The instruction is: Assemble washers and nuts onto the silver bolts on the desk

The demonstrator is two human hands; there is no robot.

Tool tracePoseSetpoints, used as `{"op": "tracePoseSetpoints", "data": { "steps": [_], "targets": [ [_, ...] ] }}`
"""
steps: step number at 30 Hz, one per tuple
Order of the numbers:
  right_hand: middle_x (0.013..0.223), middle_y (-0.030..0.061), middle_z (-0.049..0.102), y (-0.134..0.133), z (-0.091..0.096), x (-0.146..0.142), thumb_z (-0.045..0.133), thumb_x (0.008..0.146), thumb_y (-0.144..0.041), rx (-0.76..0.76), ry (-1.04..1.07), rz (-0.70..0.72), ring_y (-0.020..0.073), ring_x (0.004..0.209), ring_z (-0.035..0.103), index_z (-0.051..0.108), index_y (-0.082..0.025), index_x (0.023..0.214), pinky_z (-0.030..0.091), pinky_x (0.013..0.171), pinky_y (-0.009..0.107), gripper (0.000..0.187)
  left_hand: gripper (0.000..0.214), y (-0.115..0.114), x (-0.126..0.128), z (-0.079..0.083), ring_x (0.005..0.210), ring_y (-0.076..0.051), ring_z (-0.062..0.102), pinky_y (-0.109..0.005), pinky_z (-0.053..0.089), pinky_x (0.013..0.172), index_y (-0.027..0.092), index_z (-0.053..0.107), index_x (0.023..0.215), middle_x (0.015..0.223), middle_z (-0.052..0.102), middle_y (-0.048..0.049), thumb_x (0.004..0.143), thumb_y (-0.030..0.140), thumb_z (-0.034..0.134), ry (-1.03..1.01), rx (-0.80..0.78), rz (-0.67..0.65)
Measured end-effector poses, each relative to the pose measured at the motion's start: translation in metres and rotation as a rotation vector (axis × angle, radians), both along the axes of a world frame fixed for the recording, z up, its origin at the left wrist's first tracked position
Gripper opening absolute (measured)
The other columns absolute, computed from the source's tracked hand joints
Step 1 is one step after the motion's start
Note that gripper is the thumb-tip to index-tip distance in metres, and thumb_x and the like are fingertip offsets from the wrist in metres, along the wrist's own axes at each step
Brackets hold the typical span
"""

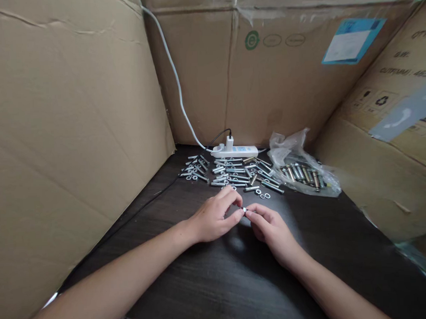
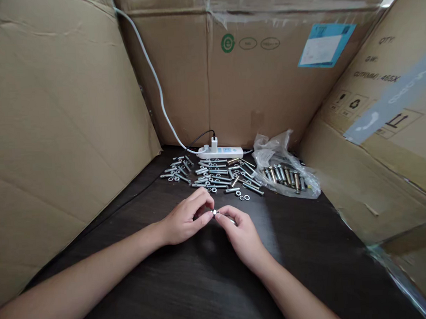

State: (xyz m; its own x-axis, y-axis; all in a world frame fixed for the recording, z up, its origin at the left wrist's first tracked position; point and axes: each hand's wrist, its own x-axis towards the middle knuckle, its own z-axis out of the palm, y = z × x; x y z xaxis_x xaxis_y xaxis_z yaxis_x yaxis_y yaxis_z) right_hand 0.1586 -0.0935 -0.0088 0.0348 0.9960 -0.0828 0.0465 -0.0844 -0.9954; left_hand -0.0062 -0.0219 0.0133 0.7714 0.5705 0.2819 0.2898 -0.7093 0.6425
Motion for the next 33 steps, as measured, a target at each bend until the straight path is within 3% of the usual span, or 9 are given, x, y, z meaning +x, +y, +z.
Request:
{"op": "tracePoseSetpoints", "data": {
  "steps": [5, 15, 26, 33],
  "targets": [
    [0.052, -0.0075, 0.031, 0.0001, -0.0023, 0.0012, 0.059, 0.078, -0.048, -0.015, 0.019, 0.001, 0.0058, 0.045, 0.023, 0.057, -0.016, 0.078, 0.019, 0.042, 0.02, 0.032, 0.017, 0.0002, 0.0017, -0.0005, 0.077, -0.012, 0.048, -0.023, 0.041, 0.067, 0.018, 0.05, 0.089, 0.091, 0.048, -0.0014, 0.092, 0.033, 0.042, 0.034, -0.005, -0.015],
    [0.05, -0.0089, 0.028, 0.0008, -0.0033, 0.0, 0.061, 0.076, -0.051, -0.038, 0.108, 0.016, 0.0053, 0.043, 0.021, 0.056, -0.016, 0.08, 0.016, 0.04, 0.02, 0.036, 0.017, -0.0026, -0.0005, 0.001, 0.072, -0.011, 0.048, -0.024, 0.042, 0.065, 0.02, 0.047, 0.102, 0.096, 0.048, -0.0014, 0.085, 0.019, 0.045, -0.005, -0.017, -0.039],
    [0.049, -0.009, 0.028, 0.0007, -0.002, 0.0005, 0.061, 0.075, -0.051, -0.049, 0.098, 0.013, 0.0052, 0.043, 0.021, 0.055, -0.016, 0.079, 0.016, 0.04, 0.02, 0.036, 0.017, 0.0002, 0.0014, -0.0008, 0.078, -0.013, 0.049, -0.025, 0.042, 0.07, 0.019, 0.05, 0.092, 0.093, 0.049, -0.0024, 0.092, 0.033, 0.041, 0.01, -0.004, -0.012],
    [0.049, -0.009, 0.028, 0.0007, -0.0008, -0.0004, 0.062, 0.074, -0.052, -0.05, 0.117, 0.007, 0.0051, 0.043, 0.021, 0.056, -0.016, 0.078, 0.015, 0.04, 0.02, 0.036, 0.017, -0.0029, 0.0006, -0.0018, 0.069, -0.01, 0.047, -0.023, 0.041, 0.064, 0.02, 0.048, 0.101, 0.094, 0.048, -0.0014, 0.086, 0.02, 0.044, -0.011, 0.0, -0.036]
  ]
}}
